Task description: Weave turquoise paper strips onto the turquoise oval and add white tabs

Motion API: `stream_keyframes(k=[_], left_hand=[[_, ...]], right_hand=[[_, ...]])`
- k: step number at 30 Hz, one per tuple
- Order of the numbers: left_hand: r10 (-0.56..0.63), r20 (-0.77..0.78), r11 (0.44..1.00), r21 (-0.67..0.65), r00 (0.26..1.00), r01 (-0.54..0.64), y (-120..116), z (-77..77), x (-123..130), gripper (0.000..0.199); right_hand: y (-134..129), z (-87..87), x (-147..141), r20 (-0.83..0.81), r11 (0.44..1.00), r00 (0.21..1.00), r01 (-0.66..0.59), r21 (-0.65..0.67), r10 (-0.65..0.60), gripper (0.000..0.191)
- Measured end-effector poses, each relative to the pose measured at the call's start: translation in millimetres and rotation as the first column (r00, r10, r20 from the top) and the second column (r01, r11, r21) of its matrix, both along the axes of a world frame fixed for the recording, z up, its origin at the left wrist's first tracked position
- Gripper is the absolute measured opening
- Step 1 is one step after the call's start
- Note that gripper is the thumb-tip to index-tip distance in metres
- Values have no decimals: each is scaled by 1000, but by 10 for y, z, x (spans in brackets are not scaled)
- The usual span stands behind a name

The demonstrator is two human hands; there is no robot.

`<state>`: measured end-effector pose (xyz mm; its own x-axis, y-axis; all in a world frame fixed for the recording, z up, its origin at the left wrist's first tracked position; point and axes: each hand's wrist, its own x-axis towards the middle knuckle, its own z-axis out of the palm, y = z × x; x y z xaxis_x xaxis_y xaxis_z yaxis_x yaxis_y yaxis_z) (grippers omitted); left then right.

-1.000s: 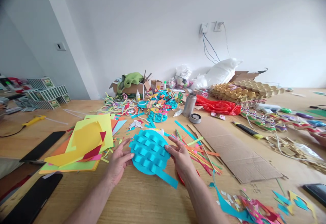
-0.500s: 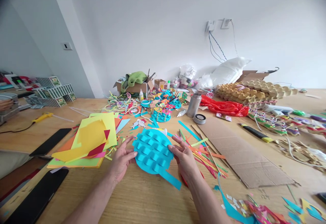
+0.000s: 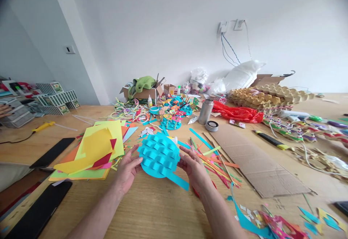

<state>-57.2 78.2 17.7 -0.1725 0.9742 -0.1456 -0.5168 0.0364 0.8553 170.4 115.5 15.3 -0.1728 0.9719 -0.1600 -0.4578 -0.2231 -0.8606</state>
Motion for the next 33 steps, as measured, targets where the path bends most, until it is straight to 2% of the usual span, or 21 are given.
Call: stream_keyframes(k=[5, 13, 16, 22, 26, 28, 33], left_hand=[[7, 18, 1000, 8, 1000, -7, 9, -3, -14, 95], [-17, 32, 1000, 20, 999, 16, 4, -10, 2, 94], [-39, 41, 999, 36, 998, 38, 6, -28, 1, 88], [-146, 200, 989, 15, 969, 146, 18, -1, -55, 60], [-184, 272, 982, 4, 945, 190, 23, 38, -88, 51], [-166, 243, 985, -4, 956, 172, 23, 32, -87, 47], [-101, 143, 994, -33, 985, 107, 29, -3, -63, 30]], right_hand=[[-40, 3, -31, 19, 999, 1000, -22, -27, 23, 52], [-52, 7, -72, 13, 999, 1000, 12, 41, -13, 57], [-56, 10, -65, 11, 997, 999, 37, 69, -37, 59], [0, 2, 15, -39, 977, 977, 211, 13, -210, 58], [57, 21, 79, -58, 951, 949, 306, -45, -308, 59], [53, 46, 86, -48, 937, 936, 348, -1, -348, 59], [-27, 121, 45, 46, 891, 907, 400, 213, -419, 59]])
